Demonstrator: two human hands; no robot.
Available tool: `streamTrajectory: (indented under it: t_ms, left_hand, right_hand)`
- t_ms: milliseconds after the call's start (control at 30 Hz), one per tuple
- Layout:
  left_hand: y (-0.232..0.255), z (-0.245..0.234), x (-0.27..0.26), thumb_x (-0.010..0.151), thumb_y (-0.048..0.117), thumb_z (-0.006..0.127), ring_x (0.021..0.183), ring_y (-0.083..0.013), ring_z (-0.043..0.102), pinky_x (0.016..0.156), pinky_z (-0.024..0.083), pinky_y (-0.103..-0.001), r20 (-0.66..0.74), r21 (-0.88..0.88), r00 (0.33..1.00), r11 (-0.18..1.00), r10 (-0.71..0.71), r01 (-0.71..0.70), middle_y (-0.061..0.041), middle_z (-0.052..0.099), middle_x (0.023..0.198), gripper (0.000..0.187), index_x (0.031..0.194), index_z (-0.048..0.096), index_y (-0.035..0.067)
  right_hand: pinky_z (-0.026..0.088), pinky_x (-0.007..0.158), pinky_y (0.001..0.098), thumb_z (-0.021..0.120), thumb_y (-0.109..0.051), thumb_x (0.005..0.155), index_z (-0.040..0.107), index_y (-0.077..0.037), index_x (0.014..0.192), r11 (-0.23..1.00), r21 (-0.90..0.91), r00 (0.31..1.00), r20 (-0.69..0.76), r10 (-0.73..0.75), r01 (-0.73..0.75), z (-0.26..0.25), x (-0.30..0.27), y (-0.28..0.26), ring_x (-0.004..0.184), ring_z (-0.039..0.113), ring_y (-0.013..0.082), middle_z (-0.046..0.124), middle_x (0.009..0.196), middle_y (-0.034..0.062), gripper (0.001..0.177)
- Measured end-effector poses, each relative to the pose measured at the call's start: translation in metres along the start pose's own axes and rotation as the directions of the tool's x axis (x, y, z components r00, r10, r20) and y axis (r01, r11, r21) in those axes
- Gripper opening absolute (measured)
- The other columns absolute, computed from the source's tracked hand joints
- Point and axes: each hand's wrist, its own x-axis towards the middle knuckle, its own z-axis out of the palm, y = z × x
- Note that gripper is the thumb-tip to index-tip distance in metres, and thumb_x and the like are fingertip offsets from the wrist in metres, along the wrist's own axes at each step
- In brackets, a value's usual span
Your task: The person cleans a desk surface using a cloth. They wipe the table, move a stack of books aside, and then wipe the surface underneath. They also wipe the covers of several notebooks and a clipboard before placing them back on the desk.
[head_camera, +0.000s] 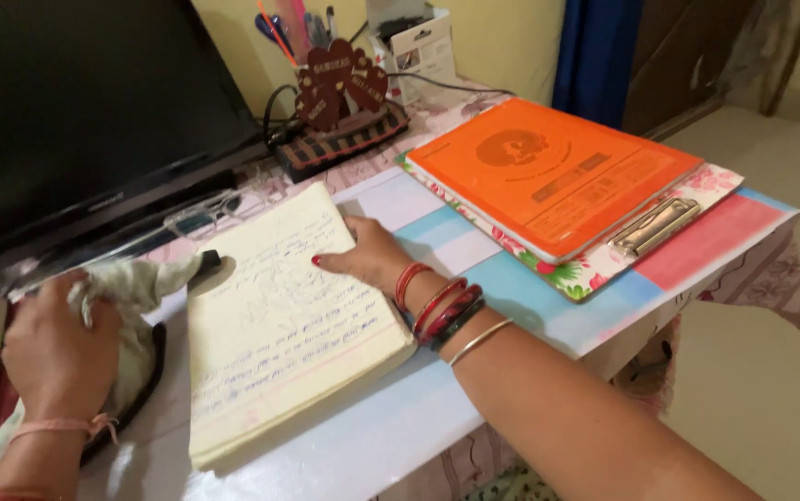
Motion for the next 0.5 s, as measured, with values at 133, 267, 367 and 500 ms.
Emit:
streamTrajectory:
  t_ms: [133, 267, 367, 500]
  left_hand:
    - [0.078, -0.003, 0.008, 0.098, 0.011, 0.072, 0.1, -0.0351, 0.067, 0.084, 0.055, -0.046, -0.158, -0.322, 0.931, 0.874, 0.328, -0.363, -0.018, 0.069, 0.114, 0.023, 0.12, 0.071, 0.004]
    - [0.167, 0.033, -0.007, 0.1, 0.028, 0.051, 0.128, -0.0399, 0.054, 0.104, 0.046, -0.05, 0.299, -0.442, 0.777, 0.802, 0.554, -0.402, -0.022, 0.052, 0.142, 0.038, 0.136, 0.059, 0.017]
    - [0.175, 0.049, 0.005, 0.101, 0.033, 0.04, 0.143, -0.0396, 0.04, 0.113, 0.039, -0.049, 0.332, -0.425, 0.778, 0.821, 0.534, -0.382, -0.02, 0.026, 0.164, 0.05, 0.149, 0.05, 0.024]
    - [0.143, 0.057, 0.024, 0.103, 0.038, 0.033, 0.151, -0.0336, 0.023, 0.119, 0.027, -0.051, 0.532, -0.161, 0.778, 0.942, 0.334, -0.294, -0.011, 0.012, 0.169, 0.053, 0.154, 0.038, 0.028]
  right_hand:
    - [0.06, 0.088, 0.0331, 0.08, -0.015, 0.078, 0.066, 0.003, 0.123, 0.997, 0.047, 0.998, 0.007, 0.065, -0.065, -0.001, 0.005, 0.009, 0.096, 0.075, 0.021, 0.077, 0.11, 0.0139, 0.05]
    - [0.058, 0.087, 0.031, 0.078, -0.01, 0.078, 0.067, 0.001, 0.126, 0.994, 0.07, 0.996, -0.016, -0.085, 0.086, 0.0, 0.015, 0.021, 0.097, 0.072, 0.0165, 0.077, 0.112, 0.0133, 0.051]
    - [0.06, 0.084, 0.032, 0.075, -0.009, 0.083, 0.065, 0.001, 0.129, 0.996, 0.076, 0.998, -0.03, -0.049, 0.051, -0.003, 0.022, 0.026, 0.096, 0.073, 0.0162, 0.076, 0.112, 0.0132, 0.048]
    - [0.061, 0.081, 0.0341, 0.079, -0.007, 0.08, 0.065, 0.005, 0.126, 0.969, 0.245, 1.0, 0.019, 0.014, -0.018, 0.004, 0.013, 0.026, 0.093, 0.073, 0.0198, 0.076, 0.11, 0.0153, 0.05]
